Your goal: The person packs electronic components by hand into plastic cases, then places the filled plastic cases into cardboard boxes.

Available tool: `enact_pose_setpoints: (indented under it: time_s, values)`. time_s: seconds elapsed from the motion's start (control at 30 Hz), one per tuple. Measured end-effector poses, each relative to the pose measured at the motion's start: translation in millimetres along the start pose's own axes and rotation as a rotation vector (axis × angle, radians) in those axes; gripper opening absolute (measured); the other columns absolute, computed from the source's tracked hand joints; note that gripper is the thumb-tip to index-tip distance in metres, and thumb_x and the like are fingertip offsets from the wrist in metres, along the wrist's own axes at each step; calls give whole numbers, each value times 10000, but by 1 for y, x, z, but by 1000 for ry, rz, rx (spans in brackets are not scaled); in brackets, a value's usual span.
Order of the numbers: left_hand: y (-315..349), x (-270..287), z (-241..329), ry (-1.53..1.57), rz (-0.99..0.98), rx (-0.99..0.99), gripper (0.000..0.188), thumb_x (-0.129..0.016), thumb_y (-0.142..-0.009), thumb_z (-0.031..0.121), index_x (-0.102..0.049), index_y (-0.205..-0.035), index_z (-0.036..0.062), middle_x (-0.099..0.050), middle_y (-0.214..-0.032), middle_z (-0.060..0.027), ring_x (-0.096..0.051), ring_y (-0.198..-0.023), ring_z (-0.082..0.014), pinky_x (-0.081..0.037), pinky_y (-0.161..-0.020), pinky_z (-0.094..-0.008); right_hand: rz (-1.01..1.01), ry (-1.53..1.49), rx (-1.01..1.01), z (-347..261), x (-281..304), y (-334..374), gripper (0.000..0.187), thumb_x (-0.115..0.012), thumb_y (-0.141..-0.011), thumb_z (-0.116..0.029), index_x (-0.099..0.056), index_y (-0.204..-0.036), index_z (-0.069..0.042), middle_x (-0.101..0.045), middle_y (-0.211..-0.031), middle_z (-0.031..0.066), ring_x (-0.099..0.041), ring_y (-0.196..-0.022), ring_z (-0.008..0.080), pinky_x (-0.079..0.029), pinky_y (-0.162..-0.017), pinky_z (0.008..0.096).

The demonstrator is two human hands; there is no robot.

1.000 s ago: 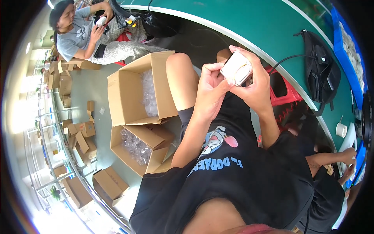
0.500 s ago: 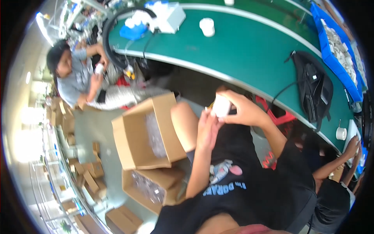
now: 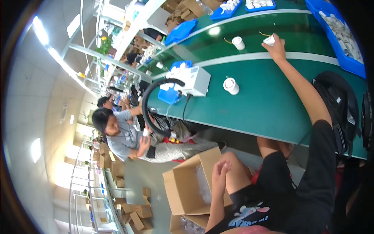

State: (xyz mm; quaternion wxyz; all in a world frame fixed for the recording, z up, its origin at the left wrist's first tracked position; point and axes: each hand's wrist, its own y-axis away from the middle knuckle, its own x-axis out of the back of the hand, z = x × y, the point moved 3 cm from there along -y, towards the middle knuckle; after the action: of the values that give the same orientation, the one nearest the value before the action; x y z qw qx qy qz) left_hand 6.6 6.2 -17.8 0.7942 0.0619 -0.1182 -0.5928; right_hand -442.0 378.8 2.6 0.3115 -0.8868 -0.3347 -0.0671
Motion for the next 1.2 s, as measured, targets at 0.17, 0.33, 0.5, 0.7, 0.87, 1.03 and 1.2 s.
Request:
enact_pose_setpoints:
  time_s: [0.17,0.33,0.5,0.7,0.87,1.03,1.2]
  values:
    - [-27,5,49,-233,163,-99,509,-652,-943,155,-411,-1369,16,-557,-1286,-157,-558,-1179,-222,-461,-987,-346,-14,490,299,12,-26,-23,719,-764,-776,-215,-437,-1417,-199,-456,-1310,116,-564,-1062,373,-517,-827,463]
    - [-132,-68,118,-438,108,-379,811,-709,-902,196,-182,-1498,40,-368,-1458,-223,-409,-1346,-321,-348,-1105,-411,-43,329,275,28,-31,-37,738,-739,-796,-372,-420,-1422,-147,-530,-1231,145,-589,-1008,369,-498,-820,476]
    - [-236,-126,106,-448,143,-462,1012,-791,-831,272,-108,-1499,-61,-313,-1467,-286,-321,-1396,-362,-250,-1157,-423,31,202,176,-3,-32,-35,842,-742,-770,-482,-407,-1401,-38,-518,-1238,186,-565,-1040,383,-480,-846,490]
    - [-260,-146,107,-370,195,-517,766,-773,-851,287,-342,-1377,-65,-485,-1284,-189,-496,-1187,-259,-384,-1028,-350,176,213,253,-4,-15,-39,741,-759,-775,-428,-475,-1329,-26,-496,-1273,181,-509,-1127,357,-433,-927,482]
    - [-242,-128,120,-409,5,-500,552,-752,-857,229,-473,-1255,-31,-578,-1131,-115,-563,-1049,-198,-452,-933,-320,176,232,523,-75,-9,-13,563,-712,-785,-224,-515,-1266,-8,-452,-1366,193,-464,-1226,361,-367,-1042,494]
    - [-147,-71,68,-281,43,-450,587,-740,-860,198,-448,-1323,-15,-552,-1211,-118,-558,-1081,-201,-444,-975,-333,-283,-171,785,-125,-21,124,497,-698,-767,-158,-538,-1203,20,-407,-1384,235,-452,-1241,415,-384,-1049,505]
    - [3,12,-31,220,178,-100,499,-649,-932,196,-459,-1344,-10,-616,-1149,-109,-588,-1074,-192,-458,-963,-314,-481,-141,1007,-137,-19,140,364,-682,-767,-139,-553,-1079,-2,-461,-1295,215,-514,-1127,376,-450,-942,459]
